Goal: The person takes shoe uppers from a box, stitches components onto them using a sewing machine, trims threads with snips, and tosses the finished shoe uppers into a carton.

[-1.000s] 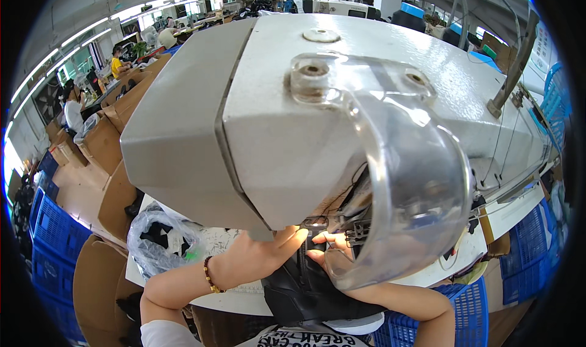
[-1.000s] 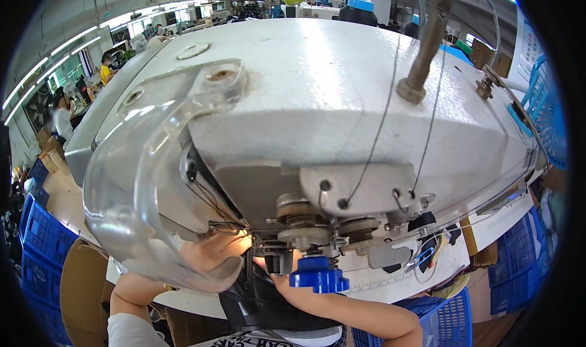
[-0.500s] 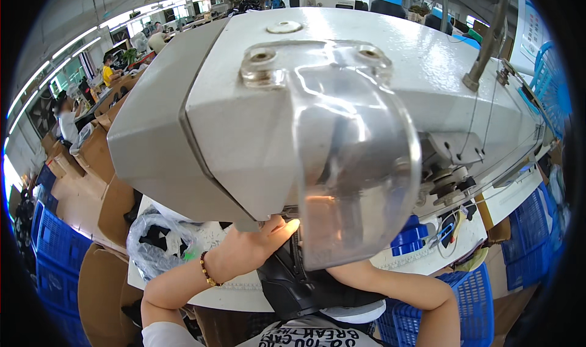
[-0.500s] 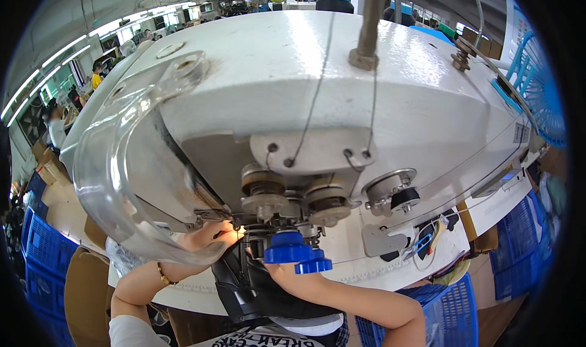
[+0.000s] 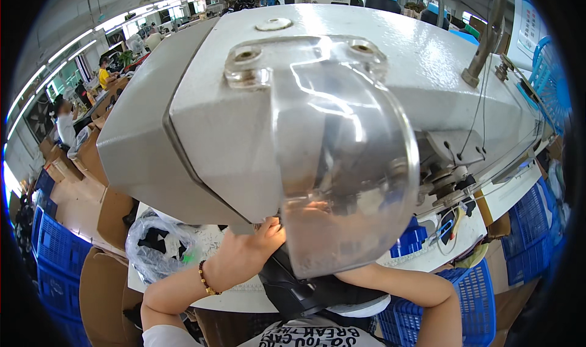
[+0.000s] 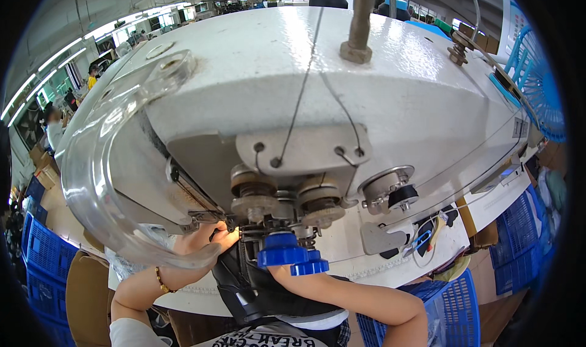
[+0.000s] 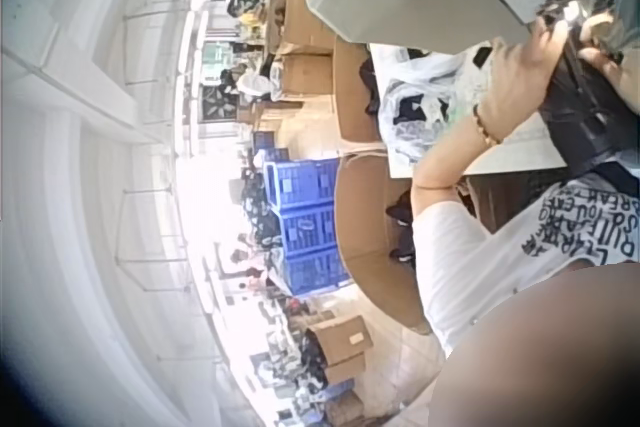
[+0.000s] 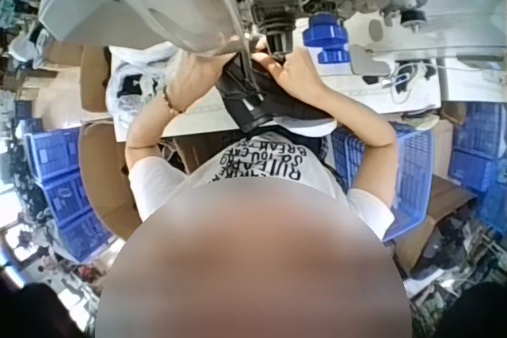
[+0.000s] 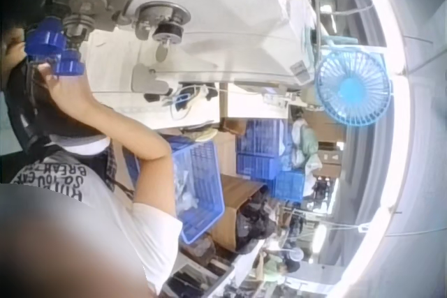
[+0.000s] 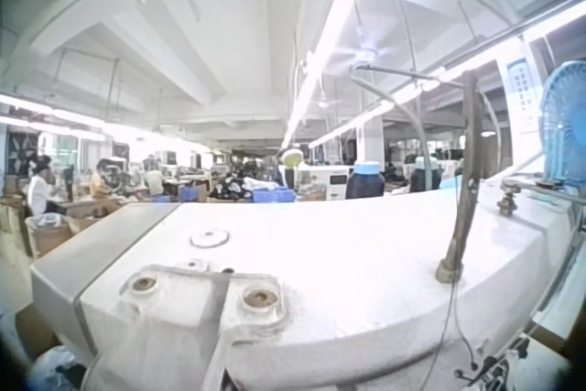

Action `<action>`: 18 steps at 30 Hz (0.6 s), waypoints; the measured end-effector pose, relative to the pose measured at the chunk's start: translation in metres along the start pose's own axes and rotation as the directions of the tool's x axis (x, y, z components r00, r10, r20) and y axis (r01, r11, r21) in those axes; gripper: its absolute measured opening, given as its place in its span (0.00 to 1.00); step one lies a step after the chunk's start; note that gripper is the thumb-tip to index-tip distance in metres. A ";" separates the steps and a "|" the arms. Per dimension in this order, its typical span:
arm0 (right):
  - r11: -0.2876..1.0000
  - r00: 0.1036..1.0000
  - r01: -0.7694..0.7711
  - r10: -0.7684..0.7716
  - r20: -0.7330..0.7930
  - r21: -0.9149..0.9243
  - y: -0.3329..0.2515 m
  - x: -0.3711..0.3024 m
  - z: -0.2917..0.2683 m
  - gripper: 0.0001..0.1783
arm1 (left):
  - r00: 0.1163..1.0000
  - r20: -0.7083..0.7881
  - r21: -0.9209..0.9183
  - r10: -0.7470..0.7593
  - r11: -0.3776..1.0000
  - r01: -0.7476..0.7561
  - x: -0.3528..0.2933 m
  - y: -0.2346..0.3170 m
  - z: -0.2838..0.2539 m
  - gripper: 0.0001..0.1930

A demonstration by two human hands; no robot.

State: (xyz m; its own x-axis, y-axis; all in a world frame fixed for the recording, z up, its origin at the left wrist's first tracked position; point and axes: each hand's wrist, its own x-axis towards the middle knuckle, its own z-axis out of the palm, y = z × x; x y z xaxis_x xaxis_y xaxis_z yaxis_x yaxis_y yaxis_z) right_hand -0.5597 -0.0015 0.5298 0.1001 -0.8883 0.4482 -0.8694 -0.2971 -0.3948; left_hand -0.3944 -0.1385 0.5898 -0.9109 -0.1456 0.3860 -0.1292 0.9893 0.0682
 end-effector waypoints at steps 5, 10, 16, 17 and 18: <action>0.877 0.955 -0.275 0.296 0.010 0.394 -0.011 0.005 -0.003 0.08 | 0.995 -0.098 0.064 0.028 0.998 -0.022 -0.012 -0.007 0.011 0.15; 0.863 0.948 -0.279 0.318 -0.025 0.422 -0.015 0.003 -0.012 0.10 | 0.999 -0.037 0.147 0.037 0.989 -0.031 -0.003 -0.007 0.016 0.22; 0.814 0.914 -0.359 0.405 -0.003 0.458 -0.017 0.021 -0.008 0.12 | 0.976 0.030 0.369 0.214 0.906 -0.210 -0.021 -0.040 0.037 0.23; 0.804 0.905 -0.377 0.425 -0.002 0.460 -0.017 0.021 -0.010 0.13 | 0.976 0.029 0.366 0.216 0.906 -0.211 -0.017 -0.036 0.035 0.23; 0.795 0.896 -0.394 0.444 0.000 0.462 -0.016 0.021 -0.011 0.13 | 0.980 -0.056 0.172 0.193 0.968 -0.181 -0.013 -0.031 0.031 0.18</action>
State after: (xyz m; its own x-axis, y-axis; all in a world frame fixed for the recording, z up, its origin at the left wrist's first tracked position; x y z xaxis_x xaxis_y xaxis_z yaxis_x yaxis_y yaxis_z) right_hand -0.5487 -0.0115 0.5547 -0.2964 -0.9280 0.2257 -0.5068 -0.0475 -0.8607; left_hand -0.3904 -0.1672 0.5543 -0.8953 0.0481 0.4429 -0.0272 0.9864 -0.1622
